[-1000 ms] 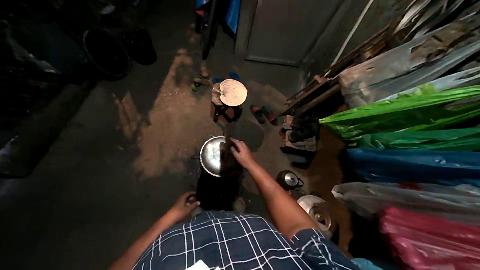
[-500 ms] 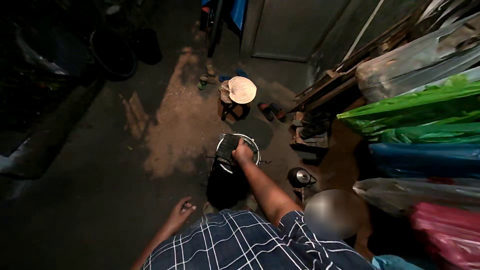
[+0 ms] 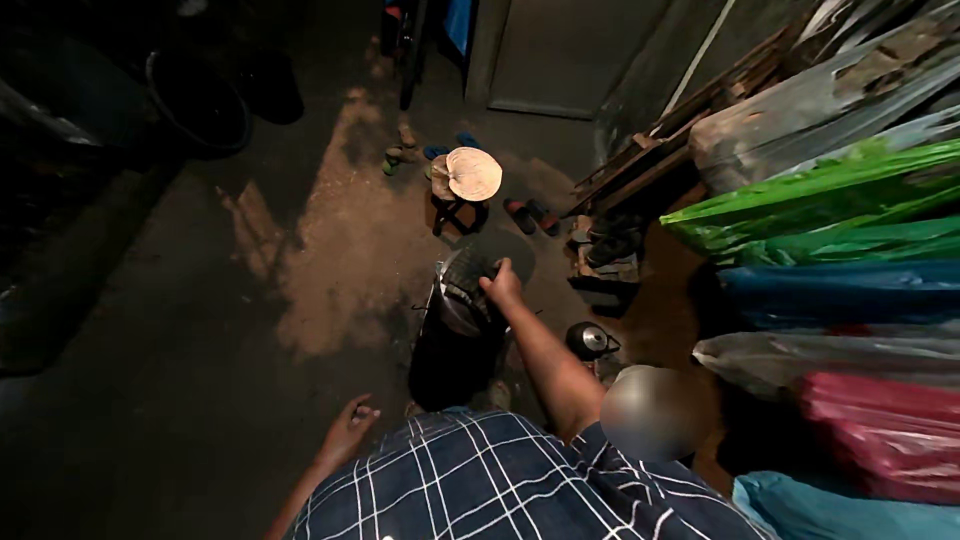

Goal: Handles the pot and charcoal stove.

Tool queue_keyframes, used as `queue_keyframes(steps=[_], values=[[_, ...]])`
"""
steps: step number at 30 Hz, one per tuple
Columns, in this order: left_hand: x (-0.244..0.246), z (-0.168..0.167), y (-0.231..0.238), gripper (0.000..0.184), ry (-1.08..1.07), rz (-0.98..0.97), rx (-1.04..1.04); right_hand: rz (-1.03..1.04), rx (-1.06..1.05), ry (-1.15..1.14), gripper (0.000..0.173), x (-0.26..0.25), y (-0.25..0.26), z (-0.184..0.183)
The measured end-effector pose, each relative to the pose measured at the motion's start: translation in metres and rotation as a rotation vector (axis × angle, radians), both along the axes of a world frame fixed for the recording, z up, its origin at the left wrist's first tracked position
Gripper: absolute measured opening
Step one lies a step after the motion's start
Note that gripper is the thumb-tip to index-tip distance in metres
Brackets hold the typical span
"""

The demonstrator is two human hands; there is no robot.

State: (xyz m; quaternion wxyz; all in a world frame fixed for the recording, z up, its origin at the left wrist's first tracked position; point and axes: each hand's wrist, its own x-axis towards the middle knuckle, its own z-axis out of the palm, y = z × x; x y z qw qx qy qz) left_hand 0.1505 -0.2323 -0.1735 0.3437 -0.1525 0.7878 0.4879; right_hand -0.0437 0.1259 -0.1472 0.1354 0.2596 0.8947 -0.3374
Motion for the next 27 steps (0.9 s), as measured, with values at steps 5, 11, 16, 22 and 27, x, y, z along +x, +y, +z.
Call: queue_keyframes(steps=[5, 11, 16, 22, 27], values=[[-0.014, 0.003, 0.005, 0.053, -0.001, -0.048, -0.001, -0.194, -0.334, 0.105, 0.052, 0.010, 0.045, 0.028], [-0.029, 0.004, 0.017, 0.055, 0.028, -0.114, -0.015, -0.492, -0.617, 0.298, 0.042, 0.050, 0.097, 0.045], [-0.036, 0.008, 0.031, 0.055, 0.042, -0.158, -0.032, -0.633, -0.778, 0.453, 0.038, 0.090, 0.137, 0.043], [-0.038, 0.009, 0.046, 0.054, 0.049, -0.229, -0.049, -0.763, -0.832, 0.538, 0.031, 0.087, 0.170, 0.039], [-0.038, 0.004, 0.053, 0.054, 0.047, -0.252, -0.056, -0.769, -0.703, 0.485, 0.040, 0.079, 0.198, 0.034]])
